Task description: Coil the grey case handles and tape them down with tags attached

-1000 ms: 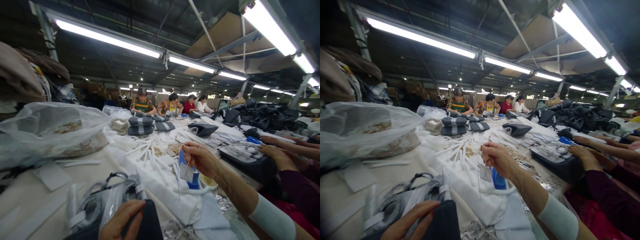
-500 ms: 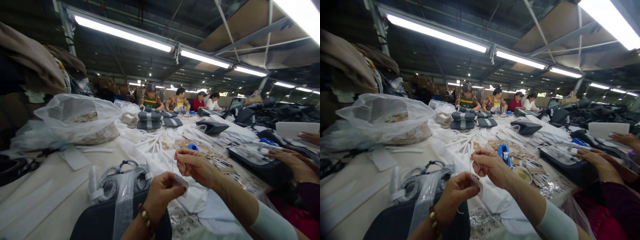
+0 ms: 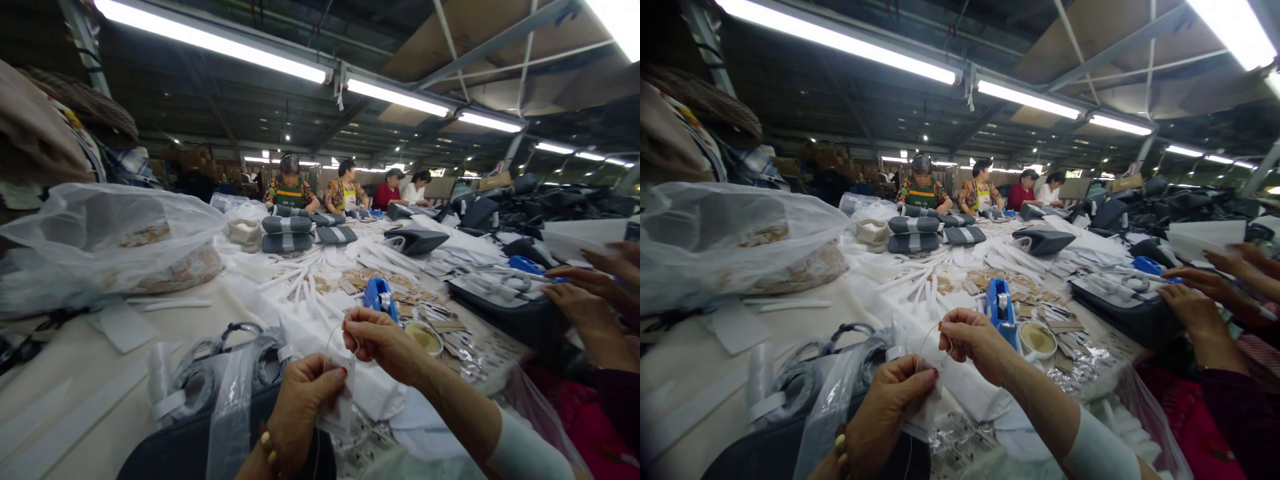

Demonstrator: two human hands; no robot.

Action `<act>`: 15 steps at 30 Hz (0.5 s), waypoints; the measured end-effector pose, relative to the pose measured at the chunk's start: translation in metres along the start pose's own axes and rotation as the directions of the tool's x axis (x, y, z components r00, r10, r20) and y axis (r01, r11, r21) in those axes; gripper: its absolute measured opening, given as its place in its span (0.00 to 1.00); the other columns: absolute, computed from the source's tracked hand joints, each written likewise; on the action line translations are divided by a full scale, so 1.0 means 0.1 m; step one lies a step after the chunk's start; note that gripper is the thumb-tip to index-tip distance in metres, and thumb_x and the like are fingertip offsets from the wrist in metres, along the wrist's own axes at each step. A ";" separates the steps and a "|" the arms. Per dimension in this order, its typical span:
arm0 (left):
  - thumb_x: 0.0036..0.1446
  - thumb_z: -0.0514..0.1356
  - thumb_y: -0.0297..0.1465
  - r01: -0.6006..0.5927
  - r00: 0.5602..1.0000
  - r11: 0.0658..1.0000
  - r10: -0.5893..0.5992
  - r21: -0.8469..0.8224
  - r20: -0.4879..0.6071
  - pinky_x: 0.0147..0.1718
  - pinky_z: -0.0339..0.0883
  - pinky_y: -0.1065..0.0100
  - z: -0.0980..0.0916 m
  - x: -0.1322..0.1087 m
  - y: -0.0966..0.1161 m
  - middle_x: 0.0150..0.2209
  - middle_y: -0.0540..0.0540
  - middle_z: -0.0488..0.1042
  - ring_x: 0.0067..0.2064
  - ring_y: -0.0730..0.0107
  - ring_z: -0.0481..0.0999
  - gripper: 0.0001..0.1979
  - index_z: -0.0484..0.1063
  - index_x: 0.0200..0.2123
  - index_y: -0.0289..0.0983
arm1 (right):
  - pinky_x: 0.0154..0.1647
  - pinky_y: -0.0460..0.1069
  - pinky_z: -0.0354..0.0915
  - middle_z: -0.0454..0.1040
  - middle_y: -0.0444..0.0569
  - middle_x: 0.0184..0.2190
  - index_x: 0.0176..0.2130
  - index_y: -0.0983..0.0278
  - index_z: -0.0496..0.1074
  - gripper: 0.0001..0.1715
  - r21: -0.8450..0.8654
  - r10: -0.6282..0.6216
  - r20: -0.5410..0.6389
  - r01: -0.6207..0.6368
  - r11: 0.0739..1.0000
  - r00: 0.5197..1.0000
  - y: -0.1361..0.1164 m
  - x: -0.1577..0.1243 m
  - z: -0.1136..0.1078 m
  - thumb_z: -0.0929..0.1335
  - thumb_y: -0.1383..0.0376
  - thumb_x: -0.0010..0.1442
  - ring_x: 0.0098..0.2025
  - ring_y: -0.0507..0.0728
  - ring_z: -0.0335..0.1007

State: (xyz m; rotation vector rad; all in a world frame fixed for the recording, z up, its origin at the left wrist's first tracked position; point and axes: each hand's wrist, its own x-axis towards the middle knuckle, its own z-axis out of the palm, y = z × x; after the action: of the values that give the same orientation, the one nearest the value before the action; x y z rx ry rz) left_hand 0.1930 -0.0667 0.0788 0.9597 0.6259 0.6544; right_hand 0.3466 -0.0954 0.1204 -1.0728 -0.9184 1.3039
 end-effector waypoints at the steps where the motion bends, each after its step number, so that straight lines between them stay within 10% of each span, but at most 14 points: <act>1: 0.35 0.70 0.36 0.019 1.000 1.000 -0.019 -0.007 0.003 0.20 0.53 0.76 0.00 0.02 0.00 0.17 0.53 0.68 0.19 0.82 0.61 0.13 0.71 0.20 0.33 | 0.18 0.41 0.48 0.71 0.42 0.18 0.26 0.66 0.67 0.15 -0.005 0.004 -0.008 -0.004 1.000 1.000 0.04 0.00 -0.03 0.74 0.60 0.44 0.16 0.44 0.56; 10: 0.28 0.71 0.34 0.038 0.989 0.993 -0.020 0.115 -0.150 0.24 0.63 0.74 -0.04 0.57 0.24 0.21 0.51 0.74 0.23 0.75 0.69 0.15 0.75 0.24 0.34 | 0.18 0.42 0.53 0.69 0.42 0.28 0.32 0.66 0.71 0.16 -0.165 -0.027 -0.140 0.004 0.986 0.990 0.30 -0.01 -0.33 0.71 0.60 0.41 0.21 0.46 0.65; 15: 0.31 0.68 0.29 -0.061 0.913 0.937 0.192 0.344 -0.360 0.15 0.54 0.78 0.03 1.11 0.65 0.21 0.51 0.74 0.19 0.77 0.67 0.13 0.76 0.26 0.34 | 0.19 0.43 0.54 0.67 0.41 0.24 0.33 0.65 0.71 0.15 -0.222 -0.082 -0.295 0.015 0.975 0.952 0.45 -0.12 -0.77 0.69 0.59 0.45 0.21 0.47 0.64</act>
State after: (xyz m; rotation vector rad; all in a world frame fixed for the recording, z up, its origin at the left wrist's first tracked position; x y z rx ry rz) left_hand 0.2525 0.0411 0.1169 1.1976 1.0566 0.8889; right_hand 0.4064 -0.1158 0.0566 -1.3694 -0.8611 0.9776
